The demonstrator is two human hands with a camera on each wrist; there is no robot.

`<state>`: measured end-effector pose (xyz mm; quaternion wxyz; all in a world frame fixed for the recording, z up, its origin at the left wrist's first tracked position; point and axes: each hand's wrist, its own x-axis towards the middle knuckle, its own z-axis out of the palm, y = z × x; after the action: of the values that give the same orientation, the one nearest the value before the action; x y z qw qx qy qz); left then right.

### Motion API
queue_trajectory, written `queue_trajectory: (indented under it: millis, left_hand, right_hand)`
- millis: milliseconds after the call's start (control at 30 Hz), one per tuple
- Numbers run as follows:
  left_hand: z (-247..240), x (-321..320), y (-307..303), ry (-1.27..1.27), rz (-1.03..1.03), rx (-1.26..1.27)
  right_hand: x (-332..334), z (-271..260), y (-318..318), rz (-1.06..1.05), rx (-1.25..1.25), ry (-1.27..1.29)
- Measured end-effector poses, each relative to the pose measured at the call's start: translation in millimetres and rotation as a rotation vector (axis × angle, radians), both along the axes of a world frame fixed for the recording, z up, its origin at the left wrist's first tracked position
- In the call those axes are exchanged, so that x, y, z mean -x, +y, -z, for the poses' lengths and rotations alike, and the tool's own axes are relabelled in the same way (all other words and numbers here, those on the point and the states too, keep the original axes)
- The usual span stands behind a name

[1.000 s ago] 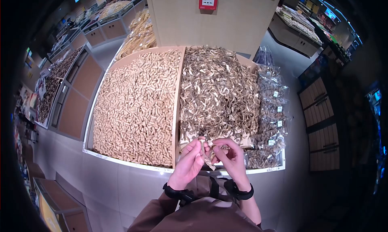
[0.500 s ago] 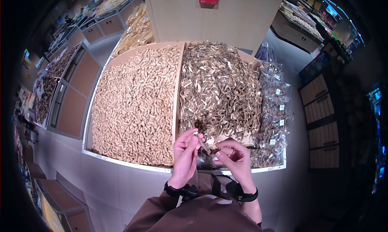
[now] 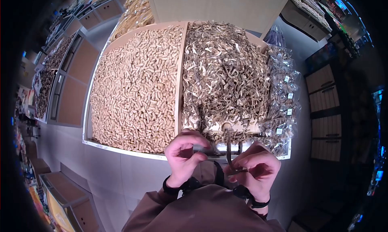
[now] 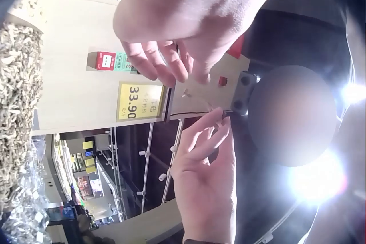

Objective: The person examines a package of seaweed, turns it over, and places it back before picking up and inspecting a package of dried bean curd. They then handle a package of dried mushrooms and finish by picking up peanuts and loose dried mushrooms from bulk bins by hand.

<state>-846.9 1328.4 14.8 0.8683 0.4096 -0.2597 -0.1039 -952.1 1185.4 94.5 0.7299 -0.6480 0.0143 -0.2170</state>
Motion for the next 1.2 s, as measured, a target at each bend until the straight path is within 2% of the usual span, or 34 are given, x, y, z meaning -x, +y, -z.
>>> queue_trajectory:
  millis: [67, 133, 200, 267, 333, 400, 500, 567, 600, 667, 700, 733, 933, 1000, 1200]
  left_hand:
    - [-14, 4, -6, 0.1, -0.023, -0.011]
    - [-17, 4, -12, 0.199, -0.047, -0.02]
    - [-15, -1, -17, -0.117, -0.243, -0.199]
    - [-16, -3, -17, -0.195, -0.271, -0.252]
    - [-12, -3, -18, -0.323, -0.29, -0.306]
    - [-9, -1, -18, -0.303, -0.285, -0.303]
    - [-13, 1, -25, -0.205, -0.273, -0.218]
    - [-17, 0, -29, -0.152, -0.309, -0.311]
    - [-19, -2, -31, -0.152, -0.301, -0.304]
    - [-24, -8, -33, -0.308, -0.322, -0.406]
    - [-26, -9, -37, -0.262, -0.325, -0.402]
    - [-26, -9, -39, -0.259, -0.32, -0.393]
    - [-26, -7, -47, -0.154, -0.188, -0.402]
    - [-28, -4, -46, -0.115, -0.16, -0.386]
    - [-25, 3, -47, -0.07, -0.088, -0.28]
  right_hand:
    - [-4, -1, -1, 0.066, 0.115, 0.027]
    - [-7, -10, 4, 0.084, 0.077, 0.075]
    - [-9, -13, 1, 0.102, 0.038, 0.124]
    - [-8, -13, -6, -0.052, 0.141, 0.012]
    - [-8, -13, -5, -0.072, 0.093, 0.01]
    - [-9, -16, -7, -0.154, 0.091, 0.04]
    - [-7, -14, -7, -0.126, 0.041, 0.044]
    - [-3, -5, -5, -0.074, -0.047, 0.074]
    - [-1, -1, -6, -0.028, -0.137, 0.099]
    - [2, -2, -11, -0.012, -0.141, 0.113]
    - [2, -4, -12, -0.003, -0.19, 0.105]
    - [3, -6, -13, 0.005, -0.238, 0.096]
    - [5, -6, -15, 0.022, -0.127, 0.117]
    - [4, -7, -16, 0.013, 0.047, 0.024]
    - [11, -13, -11, 0.057, 0.152, 0.02]
